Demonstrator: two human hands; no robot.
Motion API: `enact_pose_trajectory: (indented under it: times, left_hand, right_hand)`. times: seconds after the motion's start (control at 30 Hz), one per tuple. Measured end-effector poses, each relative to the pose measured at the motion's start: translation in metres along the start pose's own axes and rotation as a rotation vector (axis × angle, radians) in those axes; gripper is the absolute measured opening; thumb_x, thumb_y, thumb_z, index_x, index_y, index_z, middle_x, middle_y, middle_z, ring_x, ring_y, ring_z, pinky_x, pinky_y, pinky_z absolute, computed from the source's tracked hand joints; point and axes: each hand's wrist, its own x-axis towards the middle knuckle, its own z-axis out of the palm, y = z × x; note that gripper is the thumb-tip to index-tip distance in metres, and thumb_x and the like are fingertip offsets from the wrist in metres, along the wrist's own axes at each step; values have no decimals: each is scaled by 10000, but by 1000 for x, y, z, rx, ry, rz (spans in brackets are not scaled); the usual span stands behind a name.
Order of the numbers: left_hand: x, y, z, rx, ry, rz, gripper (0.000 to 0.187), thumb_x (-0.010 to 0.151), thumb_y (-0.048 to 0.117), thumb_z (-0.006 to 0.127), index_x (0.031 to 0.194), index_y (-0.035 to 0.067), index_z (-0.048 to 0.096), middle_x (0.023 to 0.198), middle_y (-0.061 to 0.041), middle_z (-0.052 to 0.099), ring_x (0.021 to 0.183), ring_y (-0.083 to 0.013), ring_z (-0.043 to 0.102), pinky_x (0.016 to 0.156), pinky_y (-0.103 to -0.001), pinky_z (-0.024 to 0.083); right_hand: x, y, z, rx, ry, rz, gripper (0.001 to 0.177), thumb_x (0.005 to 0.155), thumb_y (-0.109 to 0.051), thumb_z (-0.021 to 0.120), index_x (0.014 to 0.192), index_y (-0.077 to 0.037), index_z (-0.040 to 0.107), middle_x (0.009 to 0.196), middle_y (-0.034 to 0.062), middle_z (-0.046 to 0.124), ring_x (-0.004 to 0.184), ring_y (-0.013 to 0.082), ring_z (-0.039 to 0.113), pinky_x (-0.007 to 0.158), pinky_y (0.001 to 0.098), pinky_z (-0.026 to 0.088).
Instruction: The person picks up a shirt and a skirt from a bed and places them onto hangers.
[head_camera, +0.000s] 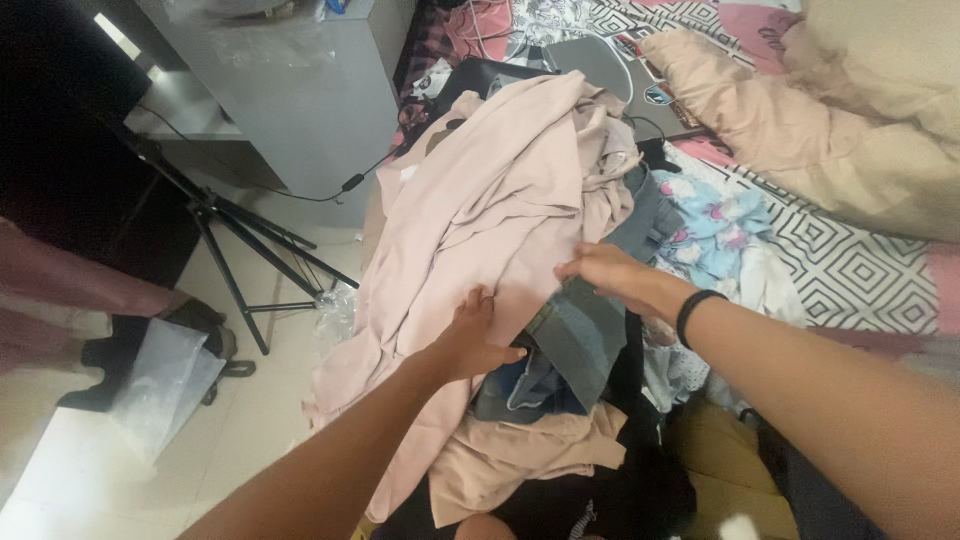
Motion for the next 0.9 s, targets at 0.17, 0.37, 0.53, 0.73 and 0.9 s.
enact_pose_trajectory:
  times: [0.17,0.37,0.53,0.73,0.9]
  left_hand:
    - [-17,12,-28,-180,209,3,936,766,503,747,1461,-29,415,1421,-288,494,1300,-397,529,1057,-426,445]
    - [-28,47,-106,-654,446,-77,610,790,366,726,1280,6,683,1083,-231,772,987,-333,729,855,-412,556]
    - [-32,60,-147,-502,394,-138,498,867,344,730,1203,-23,715,1070,-141,726,949,-215,699,853,-346,528]
    - [-98,111,-167,-656,237,-229,446,907,337,660,1139,-42,706,872,-140,722,749,-197,653,661,-336,518]
    - [-138,144,-197,-659,157,-309,562,984,413,587,1383,22,528,1061,-223,716,743,-250,563,687,-404,466]
  right_hand:
    - [16,34,-5,481,169,-118,480,932,-248,696,1350,-28,612,1322,151,658,1290,424,435,1056,426,468]
    - [19,31,-26,1096,126,-83,281,964,-192,645,1181,-15,661,1192,110,696,1035,195,682,948,320,577]
    - [-68,0,-27,748,8,-220,437,950,-327,602,1257,-20,656,1204,141,738,1072,271,713,989,437,551]
    - [-192,-73,-25,1381,-271,-37,390,916,-267,620,1237,-47,629,1196,143,711,1066,295,706,987,474,546]
    - [-274,-116,-55,1202,-349,1,279,858,-73,582,1127,-104,650,1069,110,723,974,256,718,910,436,589]
